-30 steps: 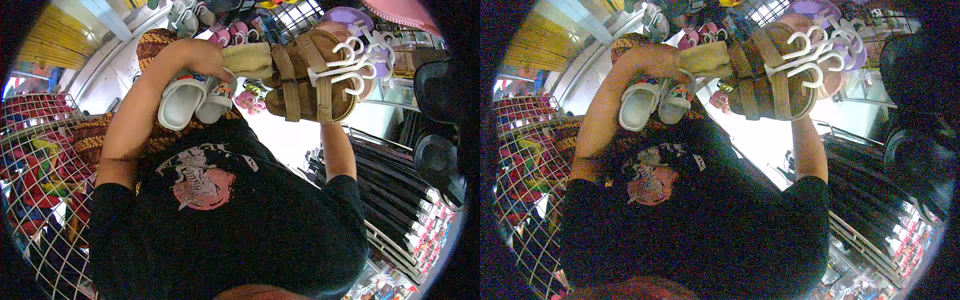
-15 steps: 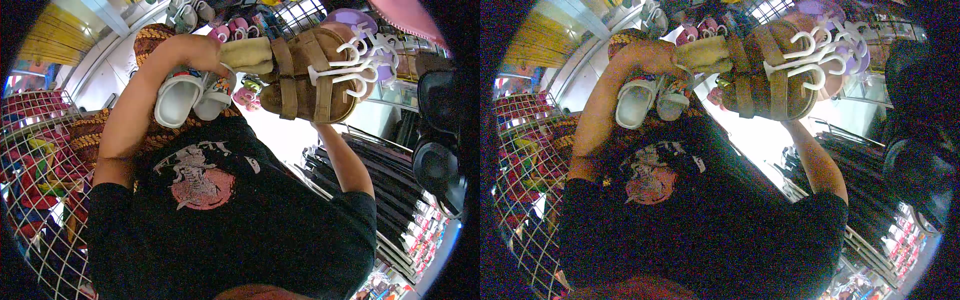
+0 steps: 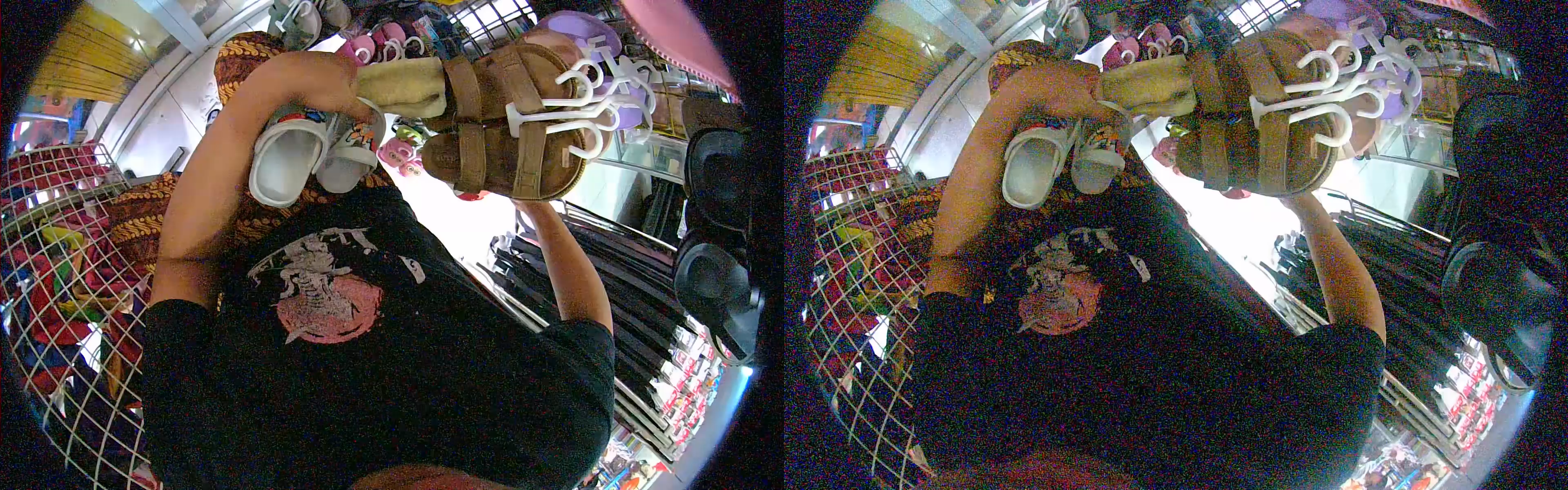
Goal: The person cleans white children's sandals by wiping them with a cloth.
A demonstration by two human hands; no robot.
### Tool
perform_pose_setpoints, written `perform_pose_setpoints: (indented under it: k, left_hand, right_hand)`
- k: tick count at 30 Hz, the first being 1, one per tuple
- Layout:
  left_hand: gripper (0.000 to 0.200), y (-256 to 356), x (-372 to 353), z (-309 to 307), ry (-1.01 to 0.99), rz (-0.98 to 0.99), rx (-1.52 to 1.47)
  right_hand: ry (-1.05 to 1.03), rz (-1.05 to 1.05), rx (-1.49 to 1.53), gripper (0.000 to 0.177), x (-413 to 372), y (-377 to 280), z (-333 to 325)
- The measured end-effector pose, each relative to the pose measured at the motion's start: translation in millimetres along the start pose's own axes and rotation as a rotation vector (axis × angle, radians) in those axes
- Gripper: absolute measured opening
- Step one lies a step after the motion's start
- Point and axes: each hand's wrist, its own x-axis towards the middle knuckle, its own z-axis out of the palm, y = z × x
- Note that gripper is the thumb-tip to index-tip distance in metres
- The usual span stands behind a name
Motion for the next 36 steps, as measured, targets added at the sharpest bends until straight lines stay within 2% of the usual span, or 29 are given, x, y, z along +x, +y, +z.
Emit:
perform_pose_setpoints:
  k: [4,9,14,16,18,21,22,24,28,31,32,34,36]
  left_hand:
    - [0.068,-1,-3,-3,-0.018,0.041,-0.053]
    - [0.068,-2,4,0,-0.079,-0.056,-0.041]
    - [0.068,-5,-8,-6,0.005,-0.011,-0.050]
    - [0.068,-9,-13,-6,0.046,-0.016,-0.090]
    - [0.069,-22,-13,-1,0.092,-0.034,-0.103]
    - [0.069,-40,-35,-4,0.227,-0.075,-0.074]
    - [0.064,-53,-39,-7,0.133,-0.126,0.014]
    - [0.064,-80,-65,7,0.328,-0.150,-0.049]
    - [0.060,-118,-109,8,0.326,-0.216,-0.308]
    - [0.054,-157,-130,21,0.362,-0.281,-0.491]
    - [0.053,-168,-135,27,0.419,-0.318,-0.505]
    - [0.048,-198,-144,34,0.353,-0.342,-0.650]
    - [0.045,-215,-153,39,0.394,-0.408,-0.752]
  right_hand:
    - [-0.019,-0.025,0.002,0.036,-5,5,3]
    - [-0.041,-0.073,0.005,0.036,-4,8,11]
    - [-0.087,-0.196,0.010,0.037,8,3,34]
    - [-0.112,-0.252,-0.021,0.037,14,-16,53]
    - [-0.113,-0.251,-0.180,0.045,17,-49,71]
    - [-0.135,-0.315,-0.230,0.044,25,-73,100]
    - [-0.135,-0.333,-0.239,0.043,26,-81,109]
    - [-0.119,-0.360,-0.256,0.043,24,-92,127]
    - [-0.001,-0.395,-0.299,0.042,4,-108,151]
    - [0.206,-0.630,-0.228,0.040,-2,-126,163]
    - [0.223,-0.644,-0.294,0.039,-4,-134,163]
    - [0.249,-0.672,-0.424,0.036,-10,-148,164]
    - [0.222,-0.500,-0.156,0.037,-5,-148,165]
